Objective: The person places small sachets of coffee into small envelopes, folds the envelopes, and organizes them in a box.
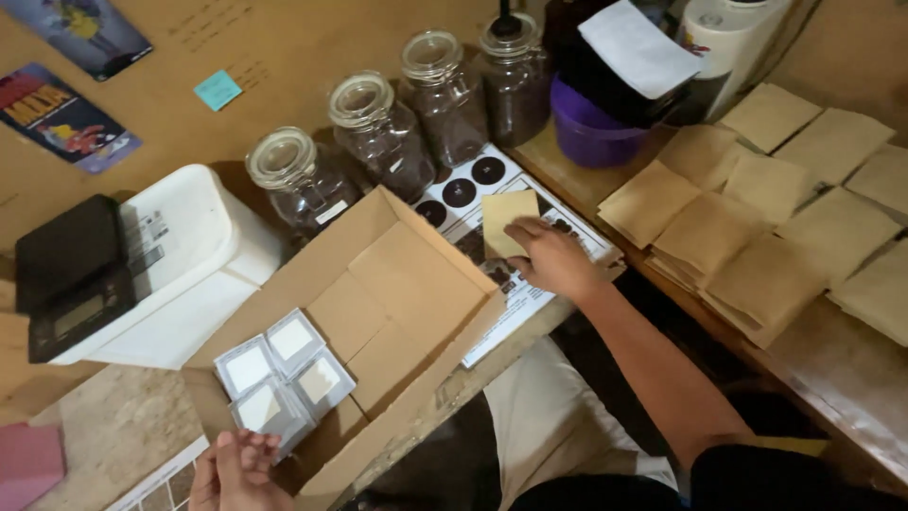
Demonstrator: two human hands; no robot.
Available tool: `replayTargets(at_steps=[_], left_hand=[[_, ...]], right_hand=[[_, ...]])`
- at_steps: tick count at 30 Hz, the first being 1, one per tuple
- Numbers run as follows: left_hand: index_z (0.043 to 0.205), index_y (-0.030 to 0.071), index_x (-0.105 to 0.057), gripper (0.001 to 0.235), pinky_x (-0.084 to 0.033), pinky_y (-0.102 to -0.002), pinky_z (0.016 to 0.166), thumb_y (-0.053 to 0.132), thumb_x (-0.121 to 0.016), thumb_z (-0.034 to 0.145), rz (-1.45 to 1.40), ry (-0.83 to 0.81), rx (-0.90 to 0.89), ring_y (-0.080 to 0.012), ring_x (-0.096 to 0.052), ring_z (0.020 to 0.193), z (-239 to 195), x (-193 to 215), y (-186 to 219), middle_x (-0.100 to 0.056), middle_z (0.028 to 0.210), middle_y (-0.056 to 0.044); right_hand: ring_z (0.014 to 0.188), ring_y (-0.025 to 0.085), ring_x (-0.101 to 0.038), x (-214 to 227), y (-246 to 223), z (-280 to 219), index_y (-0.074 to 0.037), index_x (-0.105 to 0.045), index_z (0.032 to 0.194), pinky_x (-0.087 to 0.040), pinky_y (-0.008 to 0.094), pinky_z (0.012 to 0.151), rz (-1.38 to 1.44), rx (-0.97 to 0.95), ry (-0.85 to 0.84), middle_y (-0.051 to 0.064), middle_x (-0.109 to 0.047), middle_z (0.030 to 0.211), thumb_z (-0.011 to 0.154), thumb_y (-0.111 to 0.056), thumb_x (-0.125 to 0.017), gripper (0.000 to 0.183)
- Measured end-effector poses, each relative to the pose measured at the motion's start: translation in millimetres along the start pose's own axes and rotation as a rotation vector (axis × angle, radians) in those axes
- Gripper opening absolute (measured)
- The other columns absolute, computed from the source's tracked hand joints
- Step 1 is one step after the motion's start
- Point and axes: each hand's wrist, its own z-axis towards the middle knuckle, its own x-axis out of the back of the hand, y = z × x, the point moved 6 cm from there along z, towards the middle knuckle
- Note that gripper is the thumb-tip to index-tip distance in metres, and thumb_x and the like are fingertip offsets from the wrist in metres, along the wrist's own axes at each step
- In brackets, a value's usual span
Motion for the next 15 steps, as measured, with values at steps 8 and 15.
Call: replayTargets(at_steps=[8, 15], left_hand=[[0.093, 0.009, -0.064, 0.022, -0.058, -0.033, 0.064, 0.018, -0.065, 0.113, 0.003, -0.004, -0.022, -0.0211, -0.066, 0.070, 0, -1, 0, -0.063, 0.080, -0.008], [0.084, 0.008, -0.060, 0.030, -0.060, -0.034, 0.064, 0.014, -0.064, 0.114, 0.014, 0.026, -0.042, -0.0215, -0.065, 0.071, 1, 0, -2, -0.063, 0.082, -0.009]], right_hand=[[0.071, 0.023, -0.072, 0, 9, 0, -0.003, -0.076, 0.110, -0.060, 0.037, 0.054, -0.075, 0.155, 0.256, 0.012, -0.077, 0.095, 0.095, -0.004, -0.065, 0.018], [0.044, 0.023, -0.063, -10, 28, 2, -0.010, -0.079, 0.105, -0.046, 0.037, 0.043, -0.067, 0.047, 0.284, 0.001, -0.074, 0.079, 0.104, -0.033, -0.060, 0.030]])
